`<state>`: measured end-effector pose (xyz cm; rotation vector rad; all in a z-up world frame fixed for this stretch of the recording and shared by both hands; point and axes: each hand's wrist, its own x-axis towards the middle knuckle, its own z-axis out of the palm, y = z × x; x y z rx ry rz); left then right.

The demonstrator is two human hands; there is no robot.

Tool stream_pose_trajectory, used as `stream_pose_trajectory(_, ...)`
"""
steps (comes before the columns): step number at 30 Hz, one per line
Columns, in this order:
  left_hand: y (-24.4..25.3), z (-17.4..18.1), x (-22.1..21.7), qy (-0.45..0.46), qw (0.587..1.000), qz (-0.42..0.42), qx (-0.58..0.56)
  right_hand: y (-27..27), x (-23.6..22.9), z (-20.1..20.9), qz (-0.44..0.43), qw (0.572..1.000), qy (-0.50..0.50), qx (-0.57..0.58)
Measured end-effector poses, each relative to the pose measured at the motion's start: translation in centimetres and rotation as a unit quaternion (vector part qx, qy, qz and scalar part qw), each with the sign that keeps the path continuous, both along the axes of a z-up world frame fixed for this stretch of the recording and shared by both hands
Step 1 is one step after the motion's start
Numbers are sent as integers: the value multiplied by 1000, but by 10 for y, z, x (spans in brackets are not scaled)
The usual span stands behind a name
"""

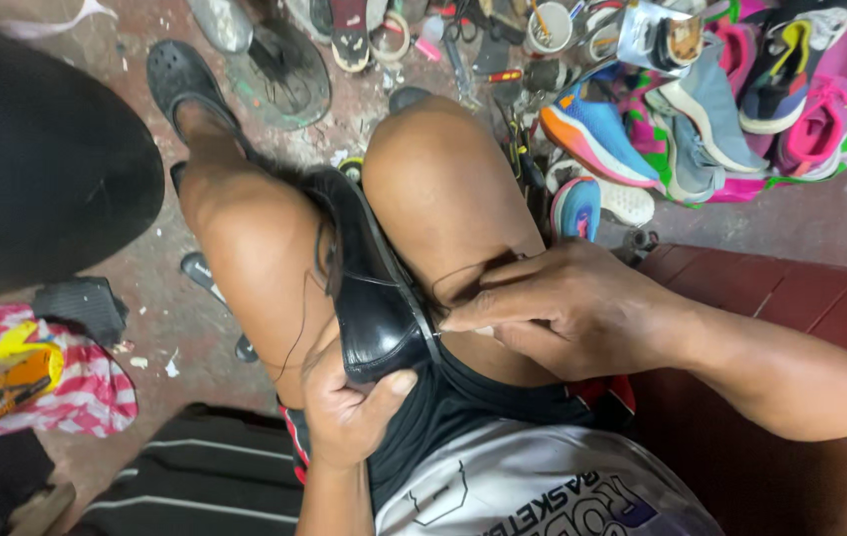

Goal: The person sits on the floor and sews a black shoe using a needle and thread. They repeatedly pass the needle through the shoe's sole and upper, pulling the thread tight to secure the seam.

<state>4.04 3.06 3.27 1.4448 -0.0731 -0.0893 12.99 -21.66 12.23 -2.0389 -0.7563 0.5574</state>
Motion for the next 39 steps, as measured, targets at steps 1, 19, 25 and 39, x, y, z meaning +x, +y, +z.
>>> stream_pose_trajectory(1, -4, 0, -2, 10, 1000, 10, 7, 1, 1, -2, 11, 999, -31, 12)
stream_pose_trajectory(19, 12, 10, 24, -47, 970, -157, 183, 6, 2, 6, 90, 990, -71, -80)
stream_pose_trajectory(25, 13, 19, 33, -36, 968, -184, 166, 10, 7, -1, 83, 994, -59, -45)
stream_pose_trajectory(39, 9, -6, 23, 62, 992, -111, 24, -6, 17, -2, 110, 990, 32, -85)
